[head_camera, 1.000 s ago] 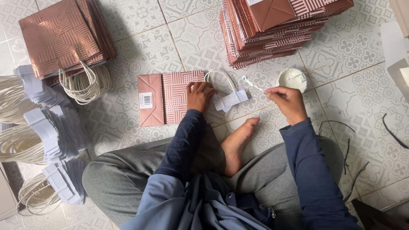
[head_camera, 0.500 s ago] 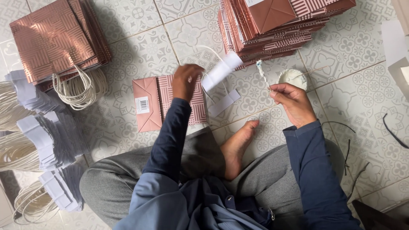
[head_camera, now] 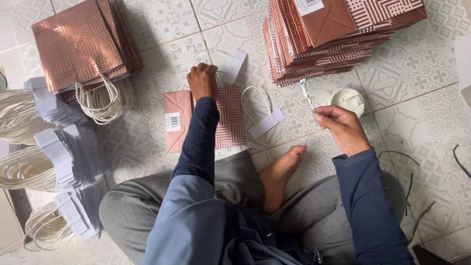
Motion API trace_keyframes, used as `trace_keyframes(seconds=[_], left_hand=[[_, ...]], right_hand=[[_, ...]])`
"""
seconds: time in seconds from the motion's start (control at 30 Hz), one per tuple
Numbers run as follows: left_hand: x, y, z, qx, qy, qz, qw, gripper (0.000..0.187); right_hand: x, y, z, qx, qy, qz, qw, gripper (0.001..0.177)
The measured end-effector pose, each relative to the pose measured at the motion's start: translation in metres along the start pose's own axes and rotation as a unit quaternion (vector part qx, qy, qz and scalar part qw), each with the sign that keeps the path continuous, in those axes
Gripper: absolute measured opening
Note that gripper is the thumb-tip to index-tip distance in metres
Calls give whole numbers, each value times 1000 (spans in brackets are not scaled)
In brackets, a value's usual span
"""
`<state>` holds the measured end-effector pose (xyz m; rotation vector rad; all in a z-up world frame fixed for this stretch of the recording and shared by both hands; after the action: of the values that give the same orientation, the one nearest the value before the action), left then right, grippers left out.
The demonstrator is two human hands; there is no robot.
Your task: Manually assembling paper gift bags by gluing cord handles onto them using paper strips and adhesive.
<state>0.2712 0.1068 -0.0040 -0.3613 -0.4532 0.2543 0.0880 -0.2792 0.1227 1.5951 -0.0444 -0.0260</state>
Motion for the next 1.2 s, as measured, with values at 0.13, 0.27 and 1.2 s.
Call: trace_keyframes(seconds=[0.13, 0.27, 1.2], left_hand=[[-3, 7, -13, -51, 72, 34, 995, 35], [-23, -9, 21, -104, 61, 21, 992, 46], [-147, -109, -40, -142, 268, -37, 952, 24]], right_hand=[[0, 0, -1, -1, 0, 2, 1000, 26], [0, 0, -1, -7, 4, 6, 1000, 26], [-4, 0, 13, -56, 19, 37, 998, 25]])
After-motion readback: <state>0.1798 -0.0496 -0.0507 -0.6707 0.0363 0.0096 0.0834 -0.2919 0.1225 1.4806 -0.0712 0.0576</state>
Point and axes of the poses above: each hand's wrist, its own x-axis towards the middle knuckle, its own z-axis out of the back of the hand, y = z × x, the point moved 10 cm from there along x, towards the middle knuckle, and after that the axes turned 13 degrees about z, right-handed, at the moved point
